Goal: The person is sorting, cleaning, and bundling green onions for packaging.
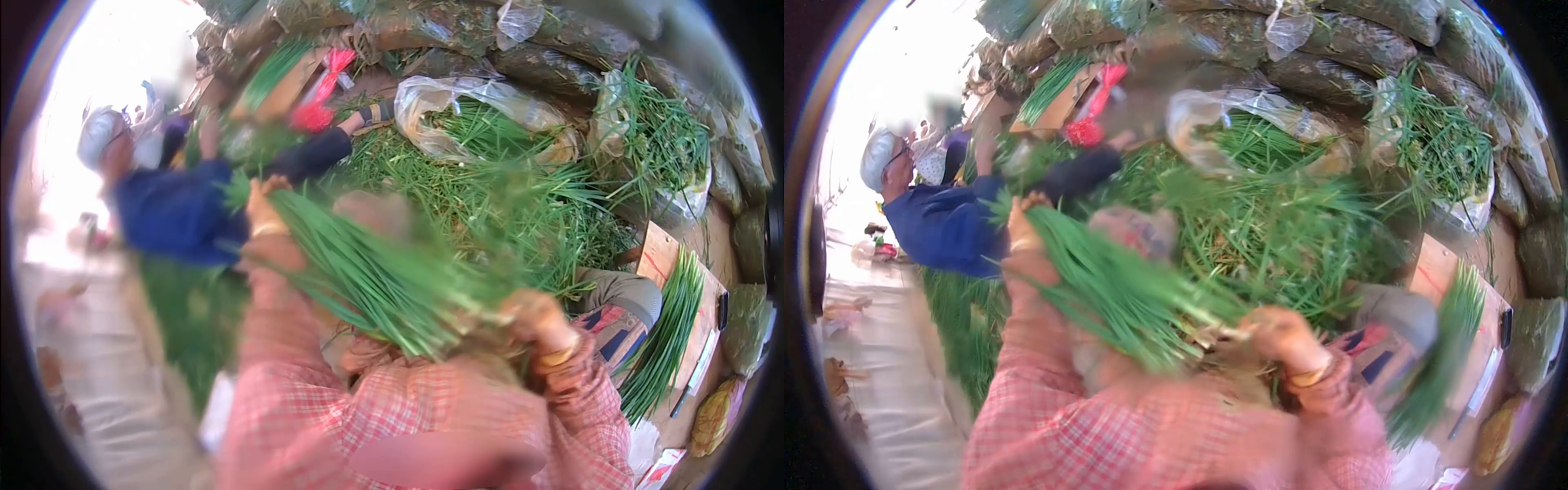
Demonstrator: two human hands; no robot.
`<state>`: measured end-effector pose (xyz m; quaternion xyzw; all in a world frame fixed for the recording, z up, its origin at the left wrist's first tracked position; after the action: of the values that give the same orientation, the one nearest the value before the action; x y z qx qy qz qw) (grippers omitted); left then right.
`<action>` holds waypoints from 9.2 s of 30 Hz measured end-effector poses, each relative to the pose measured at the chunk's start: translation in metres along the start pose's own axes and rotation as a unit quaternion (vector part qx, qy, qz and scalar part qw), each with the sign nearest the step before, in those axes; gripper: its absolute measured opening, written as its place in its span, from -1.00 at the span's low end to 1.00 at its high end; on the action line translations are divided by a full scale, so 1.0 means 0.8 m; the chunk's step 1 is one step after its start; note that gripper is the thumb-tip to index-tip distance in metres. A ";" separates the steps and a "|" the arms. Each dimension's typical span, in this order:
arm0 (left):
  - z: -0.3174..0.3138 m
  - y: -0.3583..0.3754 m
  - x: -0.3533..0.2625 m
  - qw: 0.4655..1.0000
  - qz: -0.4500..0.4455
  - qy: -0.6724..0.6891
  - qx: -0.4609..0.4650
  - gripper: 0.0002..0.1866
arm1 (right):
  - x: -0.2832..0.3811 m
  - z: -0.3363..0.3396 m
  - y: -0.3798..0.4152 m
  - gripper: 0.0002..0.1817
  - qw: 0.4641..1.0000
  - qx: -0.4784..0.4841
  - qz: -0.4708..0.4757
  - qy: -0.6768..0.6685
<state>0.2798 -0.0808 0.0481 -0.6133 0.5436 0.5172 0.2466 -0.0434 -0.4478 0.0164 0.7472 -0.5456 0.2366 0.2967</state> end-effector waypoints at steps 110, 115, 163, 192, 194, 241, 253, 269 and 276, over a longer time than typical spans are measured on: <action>0.243 0.097 0.199 0.976 0.209 0.041 0.047 -0.49 | 0.108 -0.007 -0.042 -0.80 0.928 -0.065 0.208 -0.302; 0.250 0.102 0.199 0.973 0.212 0.069 0.062 -0.45 | 0.173 0.054 -0.008 -0.83 0.902 -0.230 0.142 0.336; 0.160 0.088 0.100 0.960 -0.154 -0.172 -0.158 -0.54 | 0.202 0.071 -0.082 -0.64 0.397 -0.246 0.096 0.879; 0.132 0.098 0.079 0.940 -0.200 -0.189 -0.201 -0.72 | 0.057 -0.040 -0.217 -0.67 0.941 -0.175 0.096 0.275; 0.127 0.101 0.074 0.890 -0.313 -0.276 -0.184 -0.69 | 0.072 -0.032 -0.200 -0.69 0.966 -0.218 0.118 0.080; 0.260 -0.016 0.197 0.916 -0.116 -0.312 0.226 -0.05 | 0.095 -0.025 -0.140 -0.83 0.962 -0.037 0.205 -0.175; 0.302 -0.057 0.241 0.878 -0.117 -0.386 0.257 -0.41 | 0.135 0.249 -0.001 -0.74 0.505 -0.311 0.082 0.801; 0.243 0.022 0.151 0.830 -0.331 -0.442 0.080 -0.60 | 0.029 -0.021 -0.144 -0.84 0.950 -0.054 -0.074 0.299; 0.285 0.009 0.181 0.816 -0.366 -0.446 0.025 -0.64 | 0.123 0.055 -0.083 -0.85 0.960 -0.216 0.130 0.119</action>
<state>0.1712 0.0549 -0.1590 -0.4631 0.1221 0.5919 0.6483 0.0502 -0.5299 0.0398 0.5539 -0.6371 0.2369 0.4808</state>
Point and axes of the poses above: each hand's wrist, its own y-axis away from the middle knuckle, its own z-axis out of the back of the hand, x = y × z, the point moved 6 cm from there along -y, towards the middle knuckle, and after that the axes turned 14 degrees about -y, right-handed, at the moved point
